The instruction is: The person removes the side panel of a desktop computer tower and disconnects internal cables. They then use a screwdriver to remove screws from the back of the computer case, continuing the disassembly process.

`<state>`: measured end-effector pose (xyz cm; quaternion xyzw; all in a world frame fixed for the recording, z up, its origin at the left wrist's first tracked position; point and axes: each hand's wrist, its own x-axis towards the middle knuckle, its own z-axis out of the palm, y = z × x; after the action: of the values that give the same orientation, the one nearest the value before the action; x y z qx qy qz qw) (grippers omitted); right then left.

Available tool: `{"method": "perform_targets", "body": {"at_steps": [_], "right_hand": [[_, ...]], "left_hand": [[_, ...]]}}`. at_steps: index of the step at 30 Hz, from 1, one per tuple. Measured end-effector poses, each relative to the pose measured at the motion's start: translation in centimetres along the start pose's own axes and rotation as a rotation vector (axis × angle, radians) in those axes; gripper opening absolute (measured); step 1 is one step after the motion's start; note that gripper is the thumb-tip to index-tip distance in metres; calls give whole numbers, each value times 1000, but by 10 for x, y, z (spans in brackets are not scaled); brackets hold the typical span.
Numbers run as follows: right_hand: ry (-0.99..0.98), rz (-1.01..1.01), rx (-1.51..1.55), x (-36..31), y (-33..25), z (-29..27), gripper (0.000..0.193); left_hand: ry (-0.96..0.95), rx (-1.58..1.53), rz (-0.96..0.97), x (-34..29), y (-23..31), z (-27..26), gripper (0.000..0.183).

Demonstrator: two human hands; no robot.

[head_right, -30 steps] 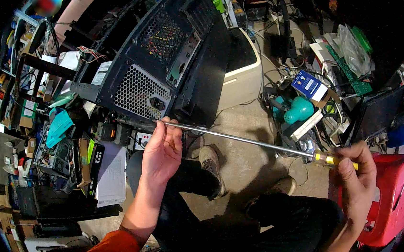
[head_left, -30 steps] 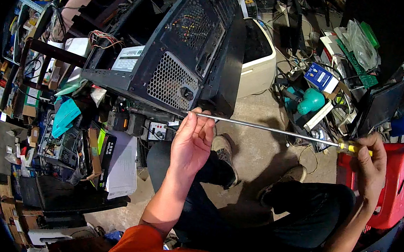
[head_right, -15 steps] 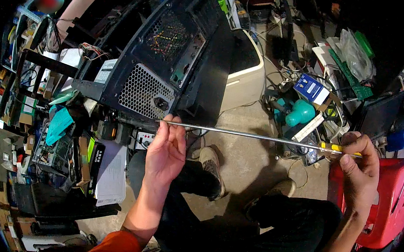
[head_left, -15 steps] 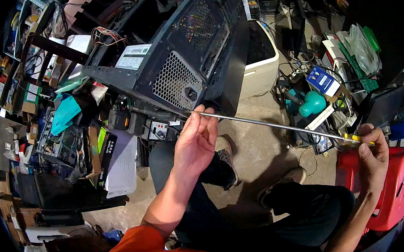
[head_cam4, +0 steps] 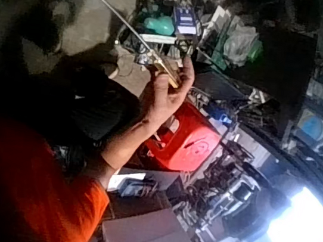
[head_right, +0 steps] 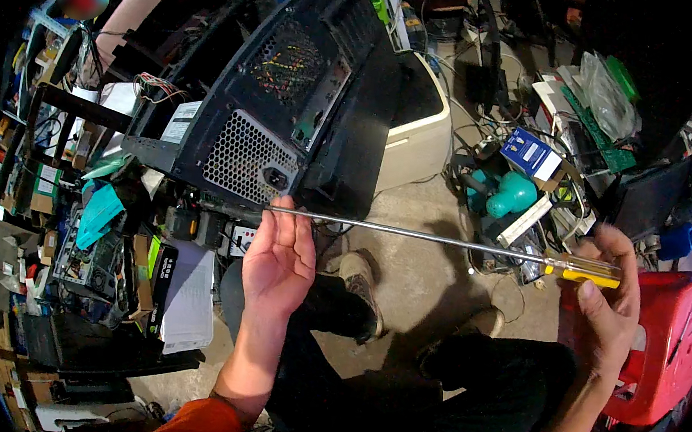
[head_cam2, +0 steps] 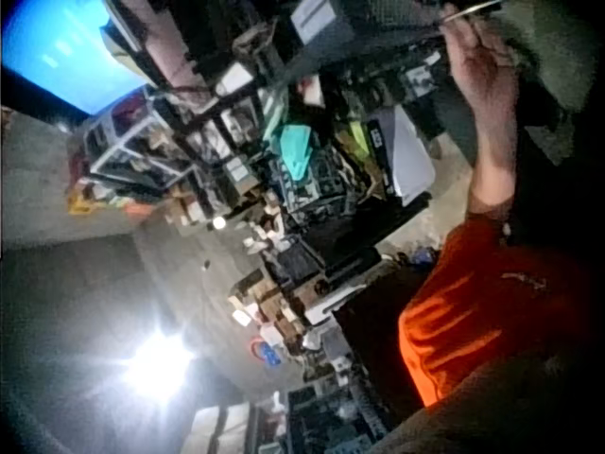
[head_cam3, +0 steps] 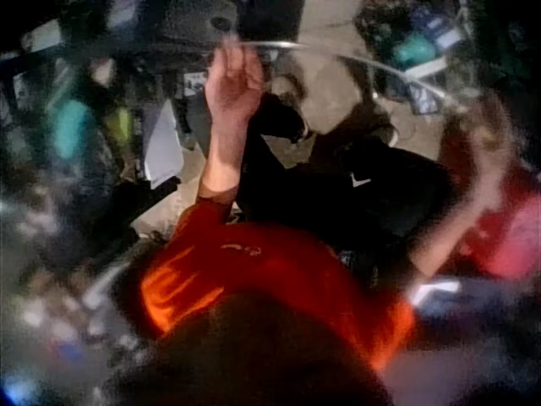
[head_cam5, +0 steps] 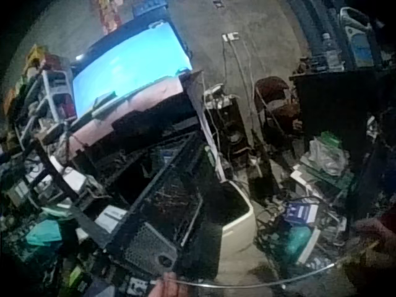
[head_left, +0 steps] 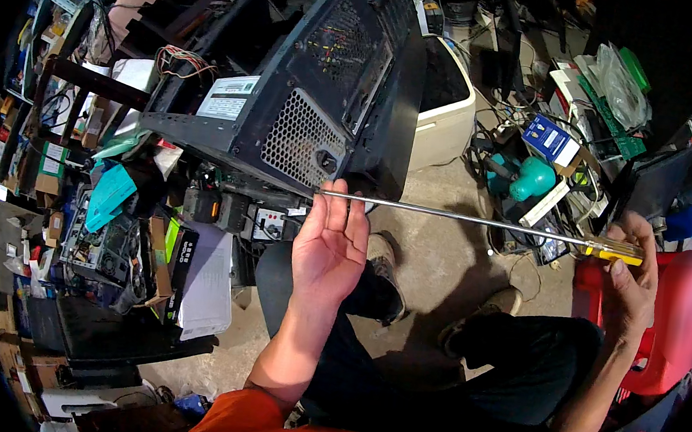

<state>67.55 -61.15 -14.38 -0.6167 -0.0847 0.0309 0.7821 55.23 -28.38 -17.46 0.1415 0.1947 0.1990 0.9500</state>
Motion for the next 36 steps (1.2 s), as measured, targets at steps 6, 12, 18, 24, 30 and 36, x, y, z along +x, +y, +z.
{"method": "perform_targets", "body": {"at_steps": [6, 12, 18, 24, 30, 36], "right_hand": [[-53, 67, -275, 0, 9, -29, 31], [-3, -13, -73, -4, 0, 2, 25], [-59, -40, -115, -6, 6, -17, 19], [-97, 120, -28, -6, -4, -13, 61], [-152, -80, -211, -9, 5, -21, 33], [-133, -18, -40, 1, 4, -37, 35]], "left_hand": [[-20, -94, -32, -2, 0, 3, 24], [-12, -90, -37, -2, -2, 1, 25], [-29, 6, -29, -1, 0, -4, 24], [15, -12, 9, -1, -4, 3, 24], [7, -21, -7, 1, -2, 3, 22], [42, 125, 40, -2, -9, 9, 20]]}}
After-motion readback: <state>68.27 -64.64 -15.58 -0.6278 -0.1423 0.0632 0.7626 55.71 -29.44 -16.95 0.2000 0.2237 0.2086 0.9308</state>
